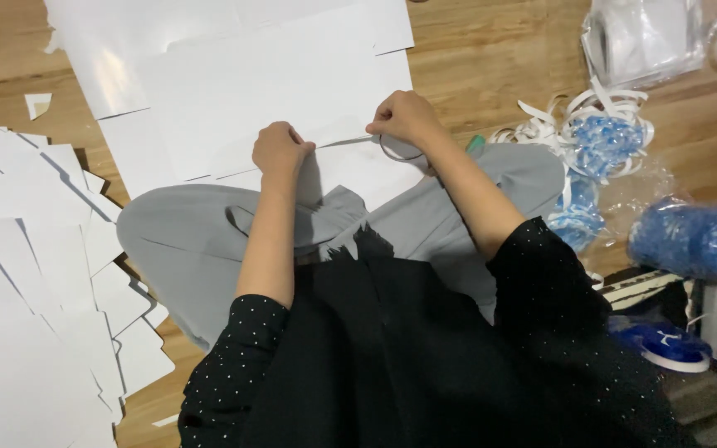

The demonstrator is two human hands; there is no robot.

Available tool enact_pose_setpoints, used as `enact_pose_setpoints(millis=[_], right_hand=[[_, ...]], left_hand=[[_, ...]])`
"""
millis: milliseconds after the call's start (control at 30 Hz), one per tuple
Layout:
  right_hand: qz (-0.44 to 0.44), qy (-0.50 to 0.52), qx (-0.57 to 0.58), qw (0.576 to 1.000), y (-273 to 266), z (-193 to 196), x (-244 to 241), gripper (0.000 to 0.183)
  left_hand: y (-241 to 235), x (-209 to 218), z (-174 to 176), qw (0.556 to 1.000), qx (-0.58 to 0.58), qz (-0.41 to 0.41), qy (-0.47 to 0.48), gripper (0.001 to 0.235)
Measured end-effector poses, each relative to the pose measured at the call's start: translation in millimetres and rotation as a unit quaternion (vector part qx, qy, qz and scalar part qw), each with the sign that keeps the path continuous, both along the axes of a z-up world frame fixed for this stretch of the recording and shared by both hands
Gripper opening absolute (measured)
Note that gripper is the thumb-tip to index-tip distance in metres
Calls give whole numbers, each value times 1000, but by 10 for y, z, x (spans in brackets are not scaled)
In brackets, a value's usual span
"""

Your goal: Applying double-sided tape to paper sheets and peeling off the backing

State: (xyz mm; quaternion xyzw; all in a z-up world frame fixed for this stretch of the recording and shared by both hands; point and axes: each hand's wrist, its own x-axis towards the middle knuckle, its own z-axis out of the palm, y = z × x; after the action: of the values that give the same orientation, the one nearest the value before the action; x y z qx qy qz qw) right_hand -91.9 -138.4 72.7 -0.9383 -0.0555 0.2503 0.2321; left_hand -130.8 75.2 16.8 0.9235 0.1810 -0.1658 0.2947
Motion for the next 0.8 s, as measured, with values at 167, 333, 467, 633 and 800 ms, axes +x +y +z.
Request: enact_pose_setpoints(millis=[167, 333, 467, 633, 800], right_hand=[[-16, 20, -3, 1000, -261, -14, 17, 17], [-72, 26, -11, 997, -380, -356, 66, 12], [-79, 51, -68, 993, -466, -449, 108, 11], [-109, 89, -67, 988, -427, -365, 84, 5], [-119, 48, -91, 988, -447, -576, 95, 11]], left_hand=[[-15, 25, -62, 1000, 11, 1, -1, 26], [31, 69, -30, 993, -7, -1, 116, 22], [17, 68, -46, 993, -9, 5, 115, 22], [8, 74, -49, 993, 1, 3, 117, 21], [17, 91, -12, 992, -6, 8, 125, 24]])
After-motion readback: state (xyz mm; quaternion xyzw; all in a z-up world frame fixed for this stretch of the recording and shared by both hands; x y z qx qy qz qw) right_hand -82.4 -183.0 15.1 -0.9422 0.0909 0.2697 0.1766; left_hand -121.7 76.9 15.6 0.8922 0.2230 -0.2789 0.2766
